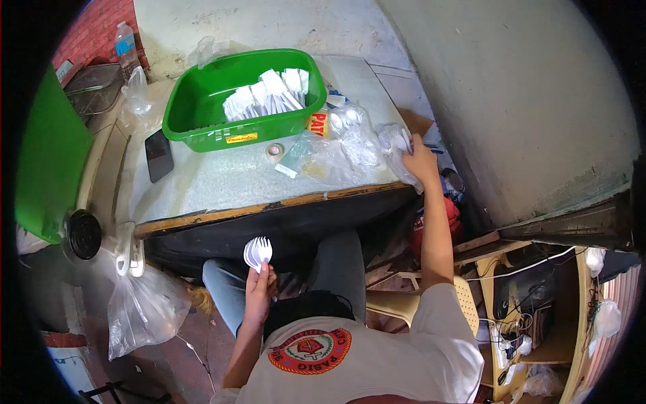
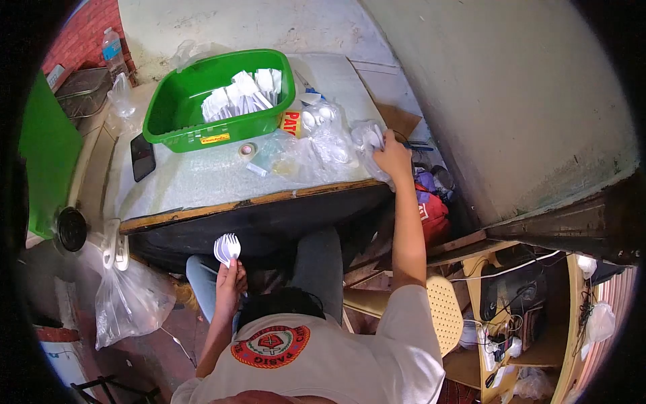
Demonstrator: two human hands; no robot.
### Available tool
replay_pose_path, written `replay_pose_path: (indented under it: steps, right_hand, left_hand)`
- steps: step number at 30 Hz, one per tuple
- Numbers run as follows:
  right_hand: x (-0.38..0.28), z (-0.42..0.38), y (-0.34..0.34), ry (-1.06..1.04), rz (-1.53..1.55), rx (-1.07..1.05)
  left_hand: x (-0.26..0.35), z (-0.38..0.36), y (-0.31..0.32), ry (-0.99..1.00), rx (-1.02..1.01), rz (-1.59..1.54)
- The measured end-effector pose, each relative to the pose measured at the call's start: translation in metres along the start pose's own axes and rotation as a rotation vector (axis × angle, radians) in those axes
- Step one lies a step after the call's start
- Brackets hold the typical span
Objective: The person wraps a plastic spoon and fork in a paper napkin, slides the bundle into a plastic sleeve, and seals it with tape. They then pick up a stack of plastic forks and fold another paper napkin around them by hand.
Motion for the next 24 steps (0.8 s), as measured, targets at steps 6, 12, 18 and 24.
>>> replay_pose_path:
  steps: [6, 12, 18, 24]
  right_hand:
    - [-0.037, 0.023, -0.007, -0.174, -0.116, -0.161]
    - [-0.020, 0.034, -0.003, -0.217, -0.192, -0.273]
    - [-0.019, 0.032, -0.009, -0.357, -0.022, -0.298]
    - [-0.033, 0.032, -0.009, -0.283, -0.002, -0.385]
  left_hand:
    - [0.000, 0.000, 0.000, 0.025, -0.027, -0.015]
    - [-0.002, -0.002, -0.006, -0.003, -0.001, -0.031]
    - [-0.004, -0.001, -0.007, -0.008, 0.009, -0.012]
    - [-0.004, -0.003, -0.005, -0.005, -0.016, -0.031]
Point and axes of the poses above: each hand's wrist, its own z-axis towards the middle knuckle, its own y-axis out of the palm, x = y × z, the point moved 5 cm from there along z, towards the middle knuckle, and after that the axes turned 2 degrees about z, right-handed, at the moved point
